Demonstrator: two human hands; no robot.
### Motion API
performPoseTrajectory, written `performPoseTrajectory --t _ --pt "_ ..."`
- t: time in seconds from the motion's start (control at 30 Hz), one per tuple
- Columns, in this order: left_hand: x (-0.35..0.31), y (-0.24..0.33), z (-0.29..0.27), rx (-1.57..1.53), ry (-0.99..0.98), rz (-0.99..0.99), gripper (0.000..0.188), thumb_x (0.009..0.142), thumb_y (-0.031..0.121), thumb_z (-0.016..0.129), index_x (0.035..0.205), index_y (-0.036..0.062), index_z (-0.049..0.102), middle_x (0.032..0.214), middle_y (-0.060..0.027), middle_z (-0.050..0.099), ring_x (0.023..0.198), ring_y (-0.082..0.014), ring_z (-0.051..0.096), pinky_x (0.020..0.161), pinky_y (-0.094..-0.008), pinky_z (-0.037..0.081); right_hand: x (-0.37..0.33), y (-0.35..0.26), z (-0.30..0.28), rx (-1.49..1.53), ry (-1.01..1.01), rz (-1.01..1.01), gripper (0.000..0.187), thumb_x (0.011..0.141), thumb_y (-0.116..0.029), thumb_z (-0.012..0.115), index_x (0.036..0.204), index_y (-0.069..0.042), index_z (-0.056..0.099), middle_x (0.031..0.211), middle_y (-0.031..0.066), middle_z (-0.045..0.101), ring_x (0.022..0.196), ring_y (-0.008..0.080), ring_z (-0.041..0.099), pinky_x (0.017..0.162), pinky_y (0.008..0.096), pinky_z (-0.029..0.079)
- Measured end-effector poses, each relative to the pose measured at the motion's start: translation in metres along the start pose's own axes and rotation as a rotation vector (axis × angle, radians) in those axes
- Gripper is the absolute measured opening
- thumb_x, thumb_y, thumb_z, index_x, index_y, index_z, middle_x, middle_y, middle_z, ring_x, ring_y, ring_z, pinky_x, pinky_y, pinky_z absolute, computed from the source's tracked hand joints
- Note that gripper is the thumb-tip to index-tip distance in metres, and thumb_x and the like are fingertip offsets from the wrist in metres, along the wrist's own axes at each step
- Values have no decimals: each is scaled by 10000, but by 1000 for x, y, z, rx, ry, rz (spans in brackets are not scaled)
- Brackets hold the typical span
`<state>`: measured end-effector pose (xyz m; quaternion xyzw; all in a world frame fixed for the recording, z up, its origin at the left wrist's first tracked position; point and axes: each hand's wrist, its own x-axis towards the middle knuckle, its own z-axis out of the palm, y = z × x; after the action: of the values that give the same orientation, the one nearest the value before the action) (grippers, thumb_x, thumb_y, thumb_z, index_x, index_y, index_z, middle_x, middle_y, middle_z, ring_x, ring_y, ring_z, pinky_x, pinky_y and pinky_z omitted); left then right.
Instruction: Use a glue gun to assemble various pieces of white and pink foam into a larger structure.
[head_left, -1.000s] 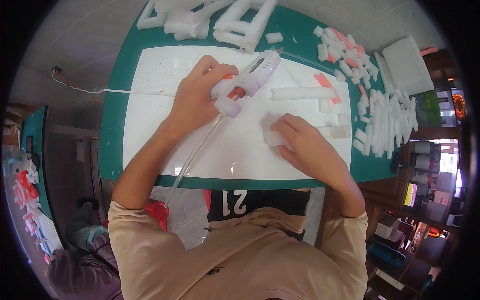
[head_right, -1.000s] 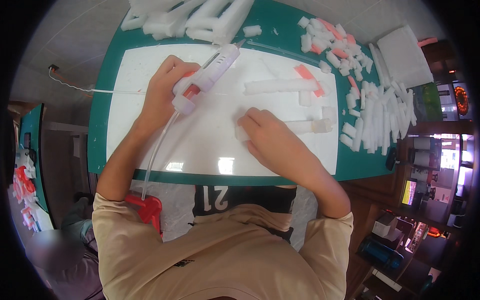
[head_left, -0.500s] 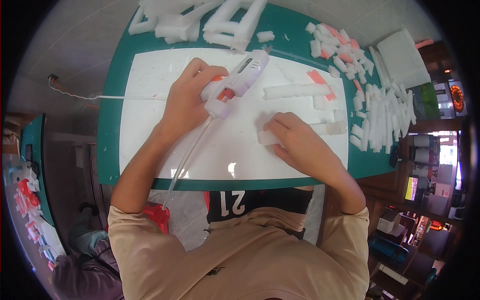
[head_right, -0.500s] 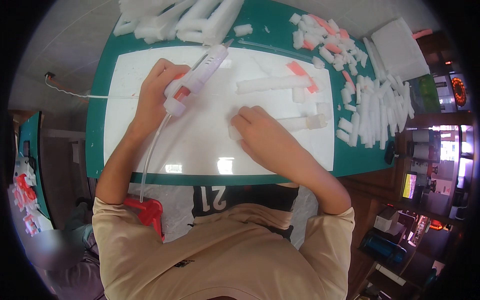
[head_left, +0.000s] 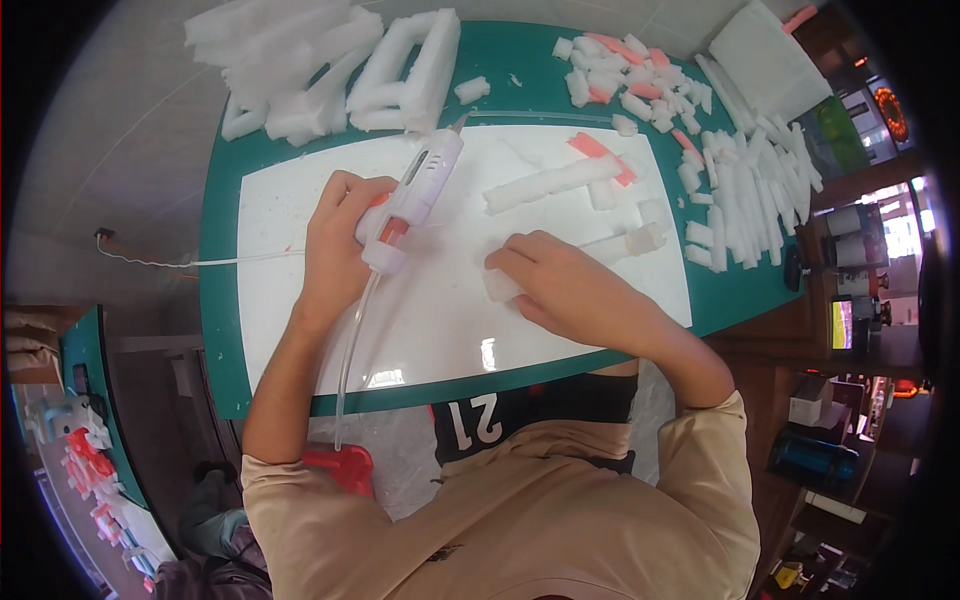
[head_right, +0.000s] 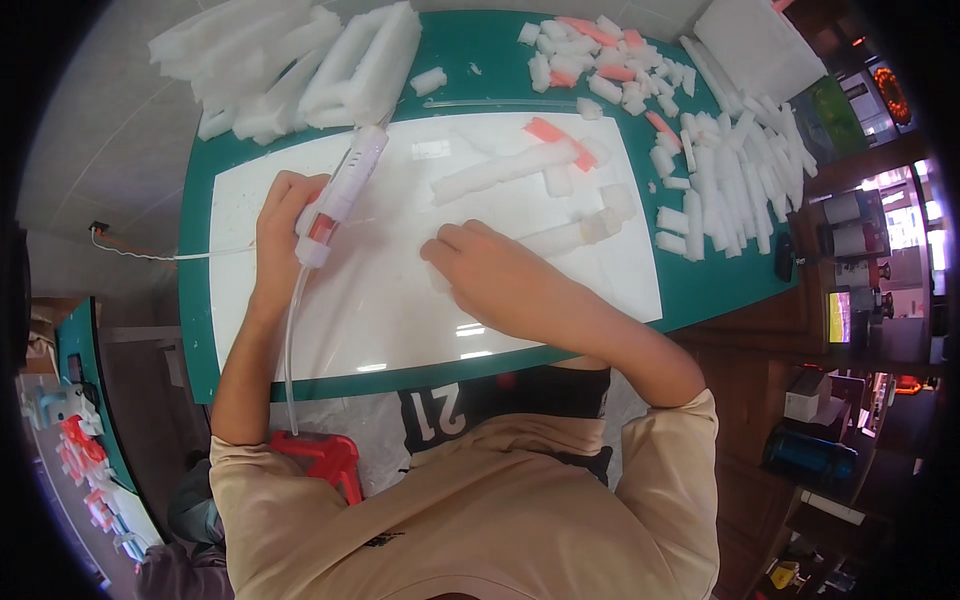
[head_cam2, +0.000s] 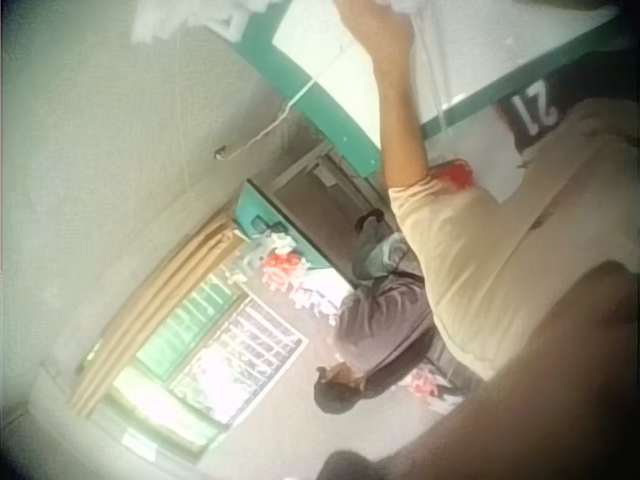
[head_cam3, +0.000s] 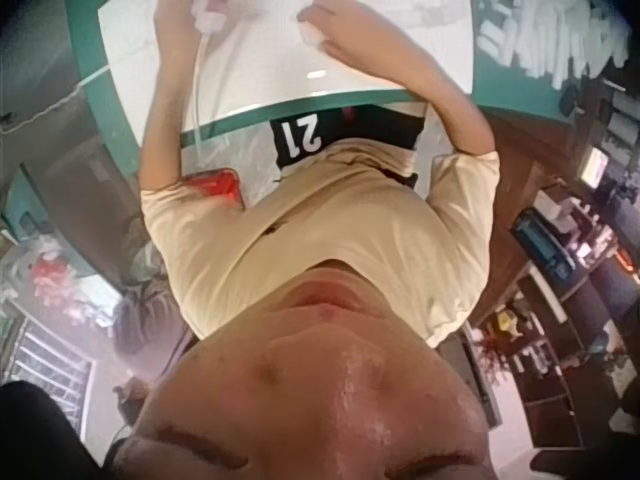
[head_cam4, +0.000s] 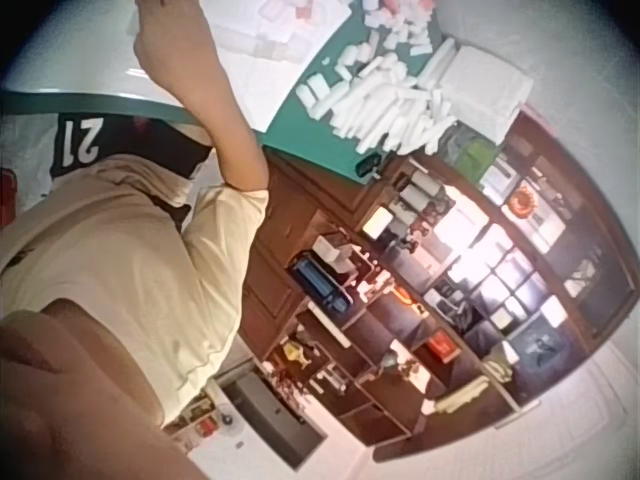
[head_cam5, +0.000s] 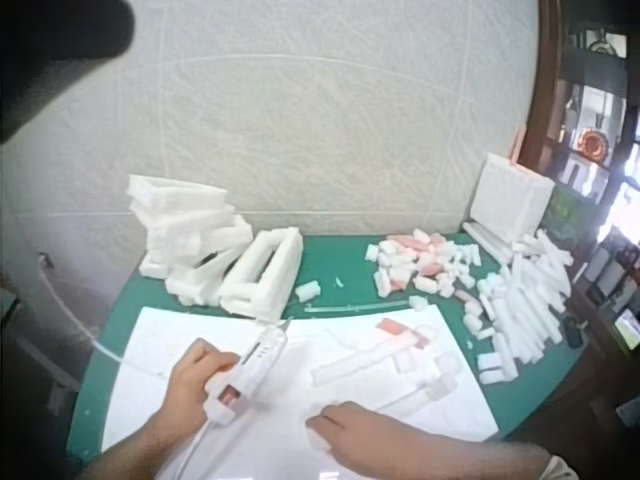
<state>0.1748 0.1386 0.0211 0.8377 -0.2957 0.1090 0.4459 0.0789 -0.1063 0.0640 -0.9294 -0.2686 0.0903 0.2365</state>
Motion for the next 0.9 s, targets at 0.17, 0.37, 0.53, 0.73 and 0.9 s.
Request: performPoseTrajectory --t 0.17,0.37,0.53,0.73,0.9 --pt "-1 1 1 -21 -8 -13 332 735 47 728 1055 40 637 916 -98 508 827 -231 545 724 -299 451 -1 2 1 40 23 -6 412 771 -16 638 1166 -25 520 1111 152 534 1054 346 517 910 407 444" --pt "-3 1 -1 -3 -22 -29 339 730 44 727 1056 41 635 916 -97 506 823 -234 546 720 -300 452 1 0 2 8 -44 -7 362 771 -13 638 1119 -24 540 1111 145 538 1065 341 520 912 404 446" --pt "-2 -2 -1 -14 -15 -17 333 734 64 716 1056 39 637 917 -103 506 820 -250 545 718 -308 450 6 -4 3 -11 -80 43 335 748 -4 643 1069 -20 551 1087 150 536 1035 347 517 901 407 447" --pt "7 -9 -1 85 4 136 340 777 220 619 1029 -8 636 844 -128 514 779 -284 537 701 -352 422 12 11 22 -172 -14 -127 244 758 -26 556 996 25 563 1027 162 555 1011 326 528 896 390 438" --pt "0 -1 1 142 26 105 135 772 21 548 905 3 567 796 -119 496 746 -270 525 671 -351 414 16 3 30 -132 74 -100 75 780 -36 553 842 5 566 926 152 542 861 311 560 723 400 483"
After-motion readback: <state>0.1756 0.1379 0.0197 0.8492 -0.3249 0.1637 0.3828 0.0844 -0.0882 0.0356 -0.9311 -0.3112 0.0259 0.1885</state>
